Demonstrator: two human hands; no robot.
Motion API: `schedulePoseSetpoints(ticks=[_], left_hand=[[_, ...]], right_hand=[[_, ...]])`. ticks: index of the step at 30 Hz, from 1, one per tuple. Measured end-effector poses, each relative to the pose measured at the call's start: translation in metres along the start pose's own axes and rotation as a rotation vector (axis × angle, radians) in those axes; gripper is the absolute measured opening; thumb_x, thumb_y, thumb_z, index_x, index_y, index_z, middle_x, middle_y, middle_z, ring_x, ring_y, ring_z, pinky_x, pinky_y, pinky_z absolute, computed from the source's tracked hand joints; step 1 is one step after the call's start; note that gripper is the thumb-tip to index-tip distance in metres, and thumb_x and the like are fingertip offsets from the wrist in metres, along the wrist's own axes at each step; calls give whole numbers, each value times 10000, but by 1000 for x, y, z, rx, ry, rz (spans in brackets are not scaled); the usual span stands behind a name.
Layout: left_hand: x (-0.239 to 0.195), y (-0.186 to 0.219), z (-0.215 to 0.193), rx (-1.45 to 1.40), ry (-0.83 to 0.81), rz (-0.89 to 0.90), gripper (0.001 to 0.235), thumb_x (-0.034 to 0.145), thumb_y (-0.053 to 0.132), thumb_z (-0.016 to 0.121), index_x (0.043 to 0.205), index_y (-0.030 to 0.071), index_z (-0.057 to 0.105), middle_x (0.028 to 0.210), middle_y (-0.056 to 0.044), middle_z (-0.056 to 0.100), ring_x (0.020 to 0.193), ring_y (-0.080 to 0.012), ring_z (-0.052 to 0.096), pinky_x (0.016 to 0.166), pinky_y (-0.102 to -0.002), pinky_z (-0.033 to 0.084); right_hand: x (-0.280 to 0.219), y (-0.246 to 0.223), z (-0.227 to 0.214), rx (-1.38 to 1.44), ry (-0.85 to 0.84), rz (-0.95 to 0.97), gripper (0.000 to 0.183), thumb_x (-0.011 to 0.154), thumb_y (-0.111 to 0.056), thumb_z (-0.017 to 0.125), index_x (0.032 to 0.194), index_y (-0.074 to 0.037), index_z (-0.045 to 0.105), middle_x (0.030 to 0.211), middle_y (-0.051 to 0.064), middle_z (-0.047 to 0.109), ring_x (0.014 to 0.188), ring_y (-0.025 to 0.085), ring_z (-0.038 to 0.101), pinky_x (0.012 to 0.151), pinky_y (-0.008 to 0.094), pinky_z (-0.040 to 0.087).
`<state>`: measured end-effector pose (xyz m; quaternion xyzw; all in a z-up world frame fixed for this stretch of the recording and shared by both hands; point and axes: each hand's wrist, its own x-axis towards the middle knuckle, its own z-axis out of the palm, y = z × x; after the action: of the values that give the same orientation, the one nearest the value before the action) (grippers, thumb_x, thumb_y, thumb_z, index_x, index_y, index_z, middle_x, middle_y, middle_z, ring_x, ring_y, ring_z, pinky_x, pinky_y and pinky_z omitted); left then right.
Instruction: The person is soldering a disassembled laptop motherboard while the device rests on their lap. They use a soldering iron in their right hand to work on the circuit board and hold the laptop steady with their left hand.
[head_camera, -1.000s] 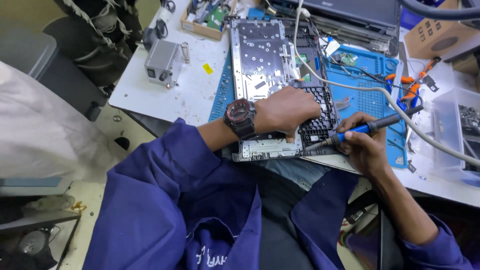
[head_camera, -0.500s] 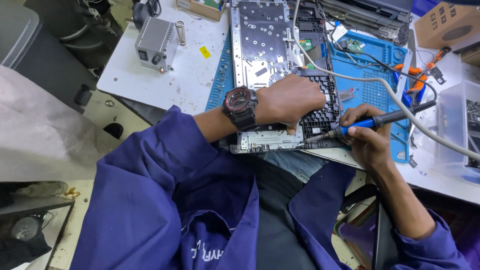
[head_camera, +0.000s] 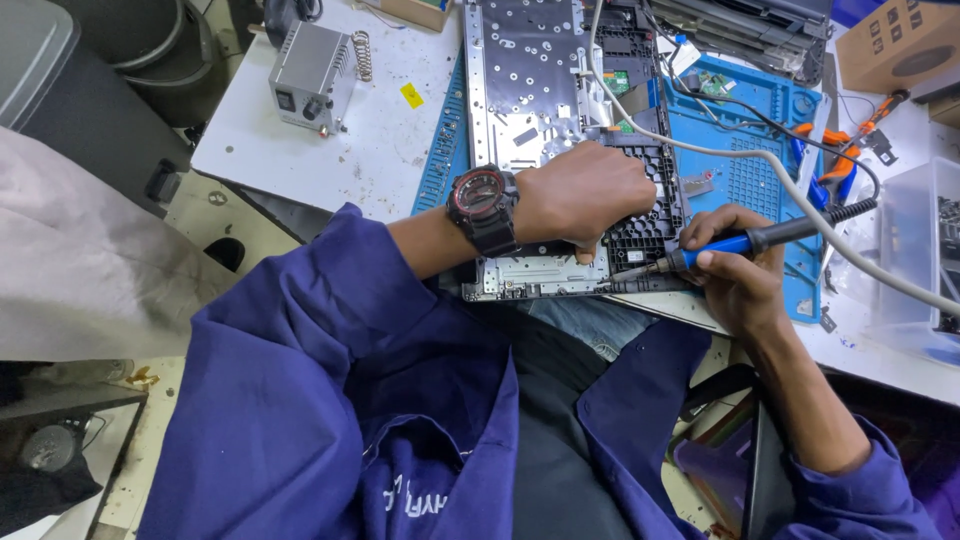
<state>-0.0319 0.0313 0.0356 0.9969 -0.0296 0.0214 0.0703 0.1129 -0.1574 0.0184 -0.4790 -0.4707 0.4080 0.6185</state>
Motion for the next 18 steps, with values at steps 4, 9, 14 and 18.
schedulePoseSetpoints(ticks=[4, 9, 14, 18], left_hand=[[1, 0, 1, 2, 4, -2, 607, 589, 439, 1033, 748, 102, 554, 737, -52, 629, 666, -278, 618, 532, -477, 478], [-1, 3, -4, 1, -22, -16, 628, 609, 445, 1029, 738, 99, 521, 725, -42, 611, 651, -259, 601, 526, -461, 475], [-2, 3, -5, 0, -31, -23, 643, 645, 409, 1021, 694, 105, 457, 657, -36, 561, 593, -233, 535, 508, -449, 432], [0, 2, -2, 2, -16, -17, 595, 607, 428, 1027, 770, 93, 563, 785, -59, 645, 688, -283, 617, 544, -479, 478]], right_hand=[[0, 1, -1, -10, 4, 0, 172, 773, -178, 722, 854, -79, 606, 701, 52, 494, 583, 112, 406, 523, 217, 330], [-2, 3, -3, -33, 5, -9, 182, 778, -189, 734, 855, -81, 608, 709, 55, 505, 609, 123, 428, 540, 226, 345], [-2, 3, -4, -39, 1, -5, 168, 781, -184, 731, 857, -95, 610, 713, 42, 508, 627, 121, 438, 548, 226, 352], [-1, 0, 0, -8, 38, 3, 191, 773, -206, 736, 851, -85, 610, 701, 40, 501, 600, 106, 420, 509, 200, 328]])
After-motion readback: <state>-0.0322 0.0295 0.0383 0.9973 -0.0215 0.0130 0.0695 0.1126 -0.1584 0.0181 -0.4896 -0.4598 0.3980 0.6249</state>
